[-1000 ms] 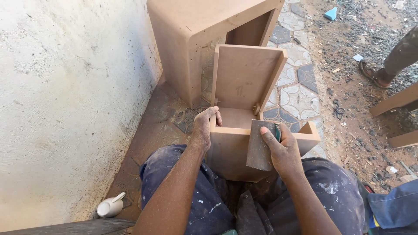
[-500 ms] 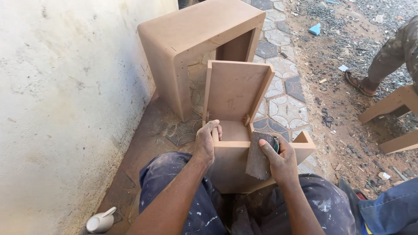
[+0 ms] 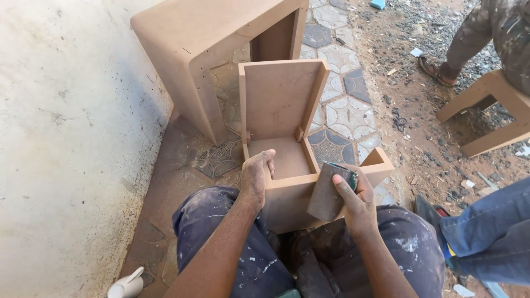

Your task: Sanding the edges and surfaces of a wooden frame manually using sandpaper.

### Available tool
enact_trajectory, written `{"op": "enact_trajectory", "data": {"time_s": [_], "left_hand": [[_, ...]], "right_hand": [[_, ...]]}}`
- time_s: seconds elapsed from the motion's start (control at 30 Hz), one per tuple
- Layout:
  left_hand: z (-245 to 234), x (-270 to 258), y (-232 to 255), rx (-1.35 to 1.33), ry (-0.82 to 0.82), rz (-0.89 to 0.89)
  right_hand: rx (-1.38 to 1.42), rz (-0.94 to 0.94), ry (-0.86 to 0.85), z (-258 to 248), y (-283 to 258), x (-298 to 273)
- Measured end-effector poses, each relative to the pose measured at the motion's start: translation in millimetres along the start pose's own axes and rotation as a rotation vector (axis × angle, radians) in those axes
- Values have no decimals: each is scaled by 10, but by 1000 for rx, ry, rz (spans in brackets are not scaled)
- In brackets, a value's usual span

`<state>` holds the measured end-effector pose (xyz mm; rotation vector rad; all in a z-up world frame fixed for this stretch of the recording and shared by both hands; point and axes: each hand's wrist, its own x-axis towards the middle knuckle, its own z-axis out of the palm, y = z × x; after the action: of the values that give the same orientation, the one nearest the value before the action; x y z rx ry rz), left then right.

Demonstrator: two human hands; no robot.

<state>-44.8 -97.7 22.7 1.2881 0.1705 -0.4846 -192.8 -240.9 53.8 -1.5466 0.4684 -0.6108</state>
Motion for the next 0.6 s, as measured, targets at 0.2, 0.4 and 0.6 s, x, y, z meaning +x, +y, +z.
{"op": "enact_trajectory", "data": {"time_s": [0.2,0.4,0.6], "left_hand": [[-155,86,-14,51,-44,52],[-199,241,-121,130,-118,56],[-305,247,-109,278,-152,92]], "right_hand": [[-151,-10,161,131,-6,-84],[-463,29,253,154,-26,-84],[-700,166,76,630,-210,-242]]}}
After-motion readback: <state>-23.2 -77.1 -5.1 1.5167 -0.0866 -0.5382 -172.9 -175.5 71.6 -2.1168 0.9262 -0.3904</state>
